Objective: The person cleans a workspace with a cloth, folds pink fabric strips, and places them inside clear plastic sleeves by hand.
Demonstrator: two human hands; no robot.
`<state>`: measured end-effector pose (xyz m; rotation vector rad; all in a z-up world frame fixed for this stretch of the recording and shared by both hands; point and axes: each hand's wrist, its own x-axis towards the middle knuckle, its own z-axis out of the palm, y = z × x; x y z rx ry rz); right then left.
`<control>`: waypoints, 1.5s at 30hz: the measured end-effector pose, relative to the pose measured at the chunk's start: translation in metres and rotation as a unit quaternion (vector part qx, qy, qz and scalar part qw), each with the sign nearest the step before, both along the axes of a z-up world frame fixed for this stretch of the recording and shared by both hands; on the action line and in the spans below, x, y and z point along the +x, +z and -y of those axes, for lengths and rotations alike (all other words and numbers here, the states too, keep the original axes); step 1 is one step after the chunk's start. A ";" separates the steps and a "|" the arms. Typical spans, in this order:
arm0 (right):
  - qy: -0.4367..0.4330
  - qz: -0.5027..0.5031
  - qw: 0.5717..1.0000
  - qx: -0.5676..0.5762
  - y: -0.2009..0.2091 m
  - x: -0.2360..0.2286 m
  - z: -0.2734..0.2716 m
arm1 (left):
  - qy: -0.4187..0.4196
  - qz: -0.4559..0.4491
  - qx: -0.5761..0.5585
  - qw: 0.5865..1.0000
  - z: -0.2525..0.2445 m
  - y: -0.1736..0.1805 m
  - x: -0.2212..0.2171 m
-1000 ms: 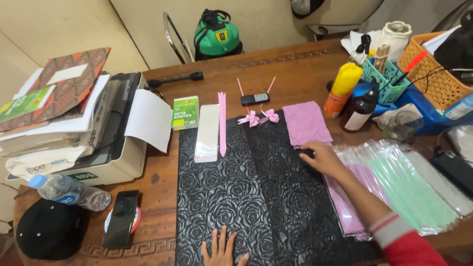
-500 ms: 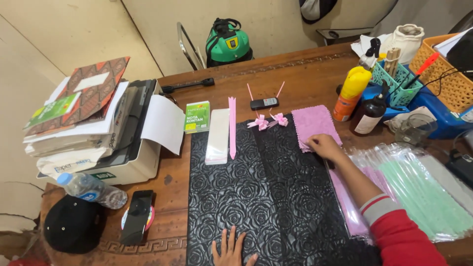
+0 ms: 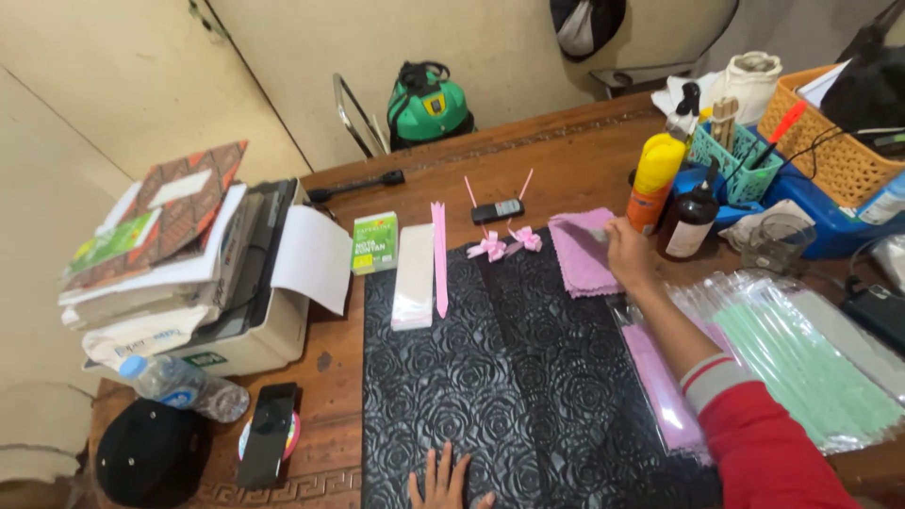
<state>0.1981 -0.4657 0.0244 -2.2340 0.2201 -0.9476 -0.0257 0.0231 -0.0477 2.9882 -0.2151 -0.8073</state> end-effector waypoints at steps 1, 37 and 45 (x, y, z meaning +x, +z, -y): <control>-0.002 0.006 1.000 0.000 0.016 -0.006 -0.003 | -0.002 0.006 0.000 1.000 -0.001 -0.018 0.004; 0.120 -0.297 0.935 0.151 0.024 -0.262 -0.148 | 0.059 0.363 -0.366 0.855 0.012 0.055 0.004; 0.350 -0.242 0.889 -0.168 -0.016 -0.275 -0.156 | -0.275 0.265 -0.271 0.883 0.011 0.047 -0.008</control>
